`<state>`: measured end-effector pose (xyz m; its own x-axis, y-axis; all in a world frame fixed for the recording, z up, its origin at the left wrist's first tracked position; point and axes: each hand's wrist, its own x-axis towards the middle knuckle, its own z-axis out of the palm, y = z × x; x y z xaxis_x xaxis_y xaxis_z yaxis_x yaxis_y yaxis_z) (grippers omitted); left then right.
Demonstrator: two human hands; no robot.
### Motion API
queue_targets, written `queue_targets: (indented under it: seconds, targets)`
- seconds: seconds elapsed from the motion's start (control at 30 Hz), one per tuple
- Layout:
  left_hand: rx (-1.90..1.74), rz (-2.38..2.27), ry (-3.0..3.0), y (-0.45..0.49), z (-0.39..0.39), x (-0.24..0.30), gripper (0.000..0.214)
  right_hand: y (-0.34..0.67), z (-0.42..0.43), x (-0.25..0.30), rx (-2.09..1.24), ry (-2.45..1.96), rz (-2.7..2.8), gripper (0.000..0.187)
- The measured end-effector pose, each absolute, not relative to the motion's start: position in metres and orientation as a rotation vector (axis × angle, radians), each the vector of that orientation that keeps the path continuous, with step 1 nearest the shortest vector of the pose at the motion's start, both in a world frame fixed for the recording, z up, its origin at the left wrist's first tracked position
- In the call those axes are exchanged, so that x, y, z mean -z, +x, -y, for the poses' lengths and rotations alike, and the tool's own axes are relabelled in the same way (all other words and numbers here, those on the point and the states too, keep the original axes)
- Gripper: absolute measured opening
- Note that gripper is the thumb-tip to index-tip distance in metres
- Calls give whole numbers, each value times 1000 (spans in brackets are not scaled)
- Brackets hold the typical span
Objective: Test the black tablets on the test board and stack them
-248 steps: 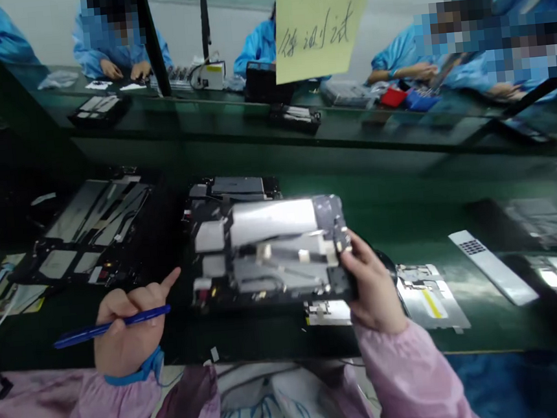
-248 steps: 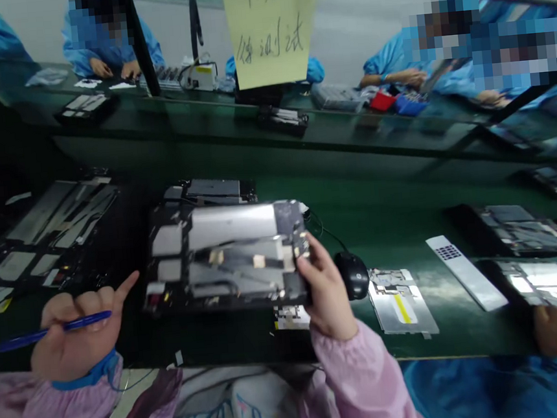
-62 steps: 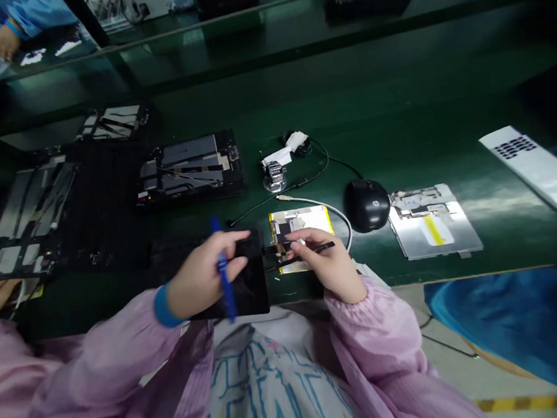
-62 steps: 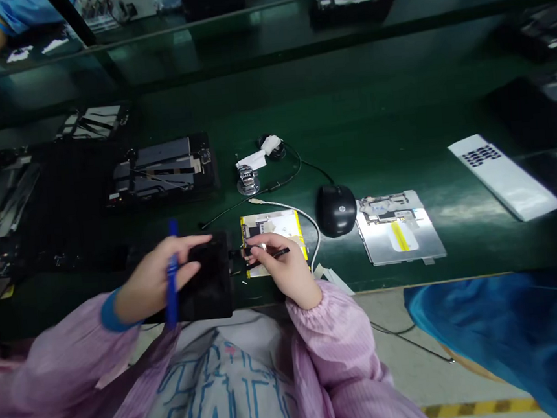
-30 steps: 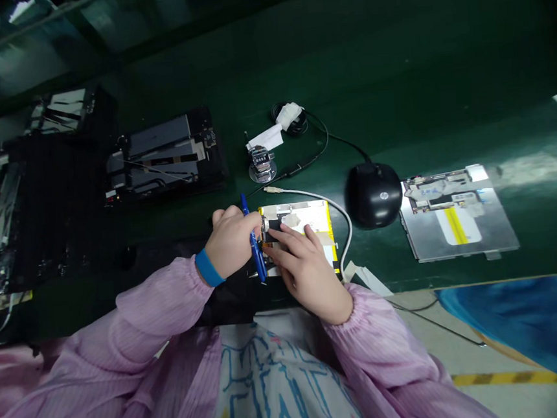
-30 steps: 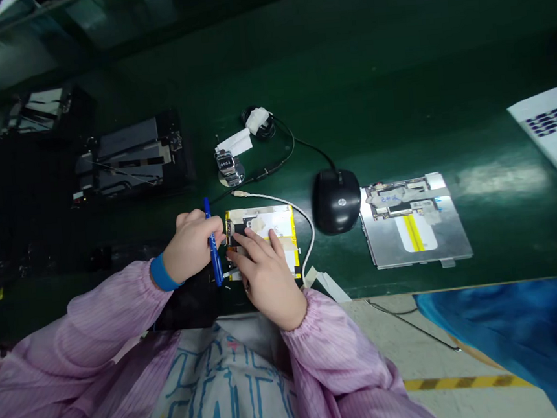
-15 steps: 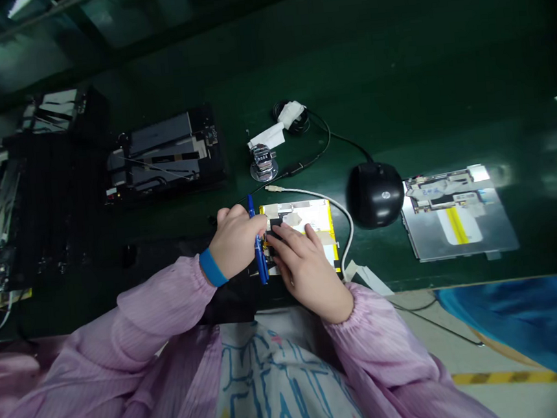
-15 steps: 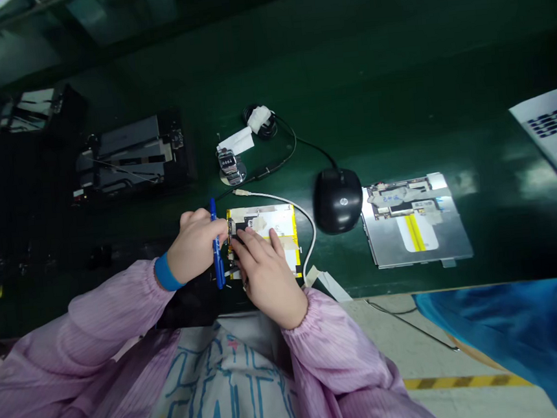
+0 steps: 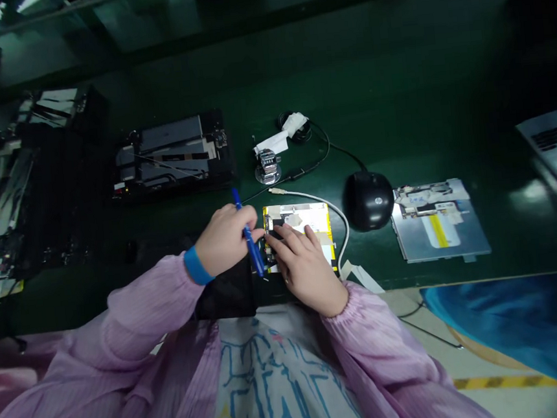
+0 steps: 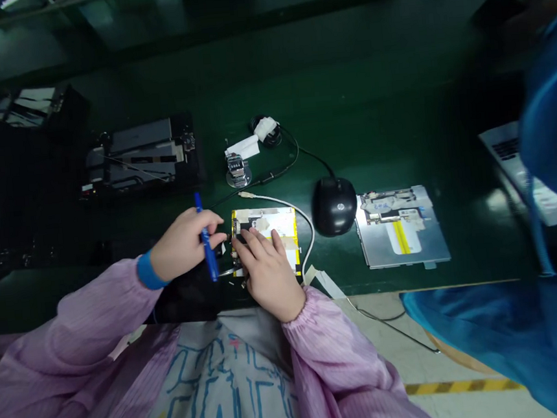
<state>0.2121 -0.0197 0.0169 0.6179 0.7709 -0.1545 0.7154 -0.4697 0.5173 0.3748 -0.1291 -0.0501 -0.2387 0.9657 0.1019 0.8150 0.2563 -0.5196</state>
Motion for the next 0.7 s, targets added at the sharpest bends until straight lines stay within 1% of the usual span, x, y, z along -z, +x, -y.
queue_targets:
  seconds: [0.07,0.17,0.3,0.37,0.4,0.47,0.57,0.63,0.7]
  targets:
    - [-242,-1248,2212,184,21,-32,13,375,129,51,-523,-1601,2066,46]
    - [-380,-1536,2089,129,30,-45,16,376,129,54,-535,-1533,1925,37]
    - [-492,-1838,1947,65,48,-38,16,376,131,54,-543,-1488,1792,25]
    - [-521,-1908,1923,52,57,-33,15,375,133,49,-621,-1517,1665,19]
    - [-543,-1900,1925,52,62,-32,15,374,134,45,-702,-1526,1573,19]
    - [-591,-1766,1951,65,70,-34,14,371,137,35,-930,-1488,1384,23]
    - [-555,-1347,1989,109,79,-39,11,363,141,17,-1219,-1343,1226,25]
    - [-490,-1064,1961,142,80,-40,12,356,142,7,-1306,-1270,1207,25]
    - [-439,-862,1862,170,77,-38,14,351,142,2,-1321,-1238,1176,24]
